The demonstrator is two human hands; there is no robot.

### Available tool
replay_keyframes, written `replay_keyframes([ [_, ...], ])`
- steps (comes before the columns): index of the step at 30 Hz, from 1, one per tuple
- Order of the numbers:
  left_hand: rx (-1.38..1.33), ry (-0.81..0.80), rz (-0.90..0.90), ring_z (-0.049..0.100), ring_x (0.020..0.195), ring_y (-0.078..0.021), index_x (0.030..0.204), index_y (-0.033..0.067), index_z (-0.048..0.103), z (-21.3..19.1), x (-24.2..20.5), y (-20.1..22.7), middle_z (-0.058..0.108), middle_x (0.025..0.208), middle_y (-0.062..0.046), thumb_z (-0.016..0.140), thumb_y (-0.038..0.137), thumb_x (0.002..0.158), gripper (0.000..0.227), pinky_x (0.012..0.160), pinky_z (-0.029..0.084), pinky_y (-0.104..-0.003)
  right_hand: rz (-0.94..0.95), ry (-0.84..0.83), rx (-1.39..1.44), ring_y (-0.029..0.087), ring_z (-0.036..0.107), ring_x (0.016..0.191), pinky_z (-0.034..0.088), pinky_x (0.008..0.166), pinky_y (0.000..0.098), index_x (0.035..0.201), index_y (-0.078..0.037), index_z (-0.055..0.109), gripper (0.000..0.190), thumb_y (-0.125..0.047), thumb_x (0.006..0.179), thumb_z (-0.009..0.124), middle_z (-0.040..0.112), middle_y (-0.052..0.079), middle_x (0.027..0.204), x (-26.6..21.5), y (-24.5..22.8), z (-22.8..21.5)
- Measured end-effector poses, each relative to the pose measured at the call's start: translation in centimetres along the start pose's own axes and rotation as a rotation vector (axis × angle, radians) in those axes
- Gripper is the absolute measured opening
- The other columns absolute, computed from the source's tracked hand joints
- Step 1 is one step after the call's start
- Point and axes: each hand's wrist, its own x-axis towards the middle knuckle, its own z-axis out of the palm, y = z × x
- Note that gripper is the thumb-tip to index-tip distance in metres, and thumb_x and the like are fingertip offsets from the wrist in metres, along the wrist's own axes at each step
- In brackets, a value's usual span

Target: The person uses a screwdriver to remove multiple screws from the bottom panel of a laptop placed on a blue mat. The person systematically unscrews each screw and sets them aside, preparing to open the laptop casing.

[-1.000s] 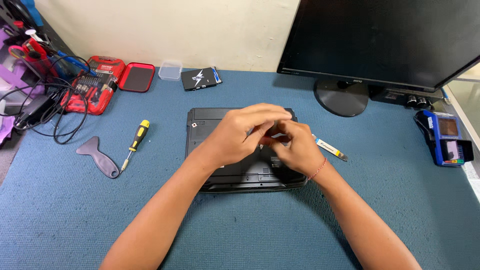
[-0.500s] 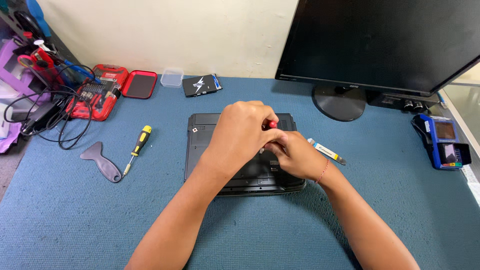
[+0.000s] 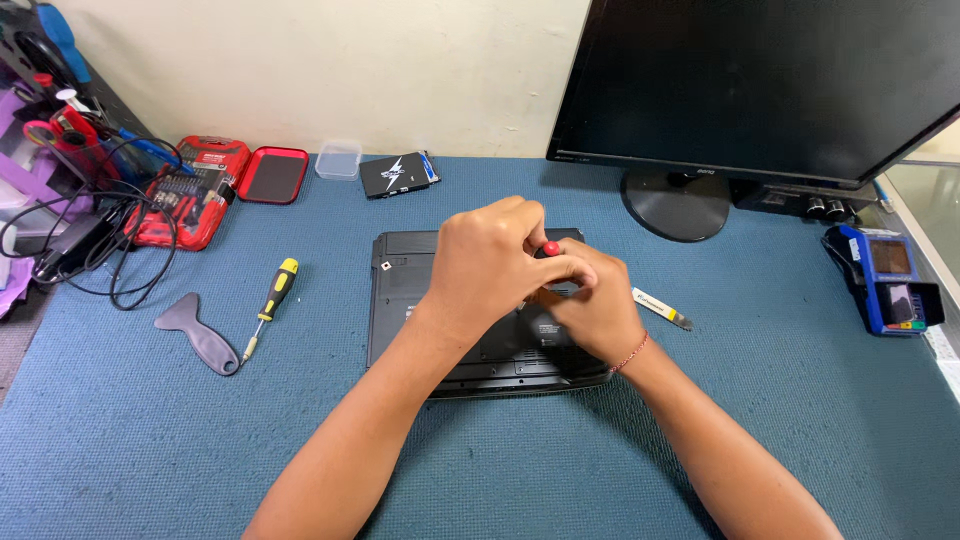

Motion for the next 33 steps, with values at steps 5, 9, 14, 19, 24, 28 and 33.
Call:
replay_keyframes([
  [5,-0.051,0.028,0.104,0.061,0.067,-0.0206,0.077,0.0164,0.054,-1.2,0.7,-0.6,0.051,0.069,0.001,0.079,0.043,0.082,0.037,0.062,0.051,-0.031,0.015,-0.012,0.152,0.014,0.071,0.071,0.059,0.075,0.0301,0.087,-0.009,0.079,0.017,0.001,0.074,0.085,0.074,0.003,0.072,0.5,-2.7,-0.5],
  [9,-0.299,-0.248,0.128,0.068,0.118,-0.0341,0.128,0.0066,0.065,-4.3,1.1,0.1,0.071,0.119,-0.015,0.061,0.015,0.102,0.028,0.097,0.057,-0.046,0.038,-0.121,0.235,0.011,0.075,0.085,0.058,0.089,0.0345,0.097,-0.013,0.077,0.016,-0.009,0.084,0.084,0.081,0.000,0.085,1.0,-5.8,-1.1],
  [14,-0.359,-0.390,0.140,0.071,0.106,-0.0336,0.118,0.0084,0.068,-4.5,1.0,-1.3,0.074,0.109,-0.011,0.058,0.003,0.101,0.021,0.091,0.057,-0.045,0.026,-0.162,0.274,0.014,0.073,0.090,0.057,0.092,0.0397,0.103,-0.008,0.073,0.013,-0.005,0.091,0.076,0.080,0.005,0.090,0.4,-3.3,-0.5],
  [19,-0.299,-0.352,0.153,0.071,0.097,-0.0243,0.101,0.0140,0.070,-2.7,0.6,-2.5,0.073,0.101,0.001,0.063,0.010,0.101,0.009,0.084,0.058,-0.037,0.034,-0.235,0.297,0.014,0.068,0.085,0.060,0.087,0.0385,0.113,-0.004,0.070,0.017,0.000,0.098,0.064,0.076,0.004,0.090,0.6,-3.7,-1.0],
  [24,-0.136,-0.264,0.141,0.068,0.082,-0.0175,0.092,0.0195,0.072,-2.0,0.5,-2.5,0.067,0.085,0.004,0.074,0.027,0.096,0.009,0.072,0.058,-0.032,-0.041,-0.222,0.279,0.023,0.066,0.092,0.061,0.086,0.0422,0.119,0.001,0.064,0.036,-0.006,0.088,0.081,0.069,0.015,0.100,1.1,-5.5,-1.8],
  [28,-0.097,-0.216,0.132,0.067,0.077,-0.0172,0.086,0.0197,0.070,-1.8,0.3,-2.3,0.062,0.076,0.004,0.080,0.036,0.089,0.020,0.068,0.057,-0.032,-0.045,-0.112,0.265,0.021,0.067,0.092,0.063,0.082,0.0345,0.108,0.001,0.069,0.033,-0.005,0.081,0.087,0.068,0.011,0.101,1.1,-5.2,-1.6],
  [33,-0.051,-0.111,0.096,0.063,0.069,-0.0197,0.076,0.0190,0.059,-1.5,0.1,-1.6,0.052,0.068,0.003,0.086,0.045,0.077,0.038,0.061,0.054,-0.035,-0.102,-0.062,0.134,0.020,0.069,0.079,0.058,0.075,0.0396,0.095,-0.008,0.073,0.025,-0.012,0.077,0.091,0.069,0.006,0.084,1.1,-5.0,-1.4],
])
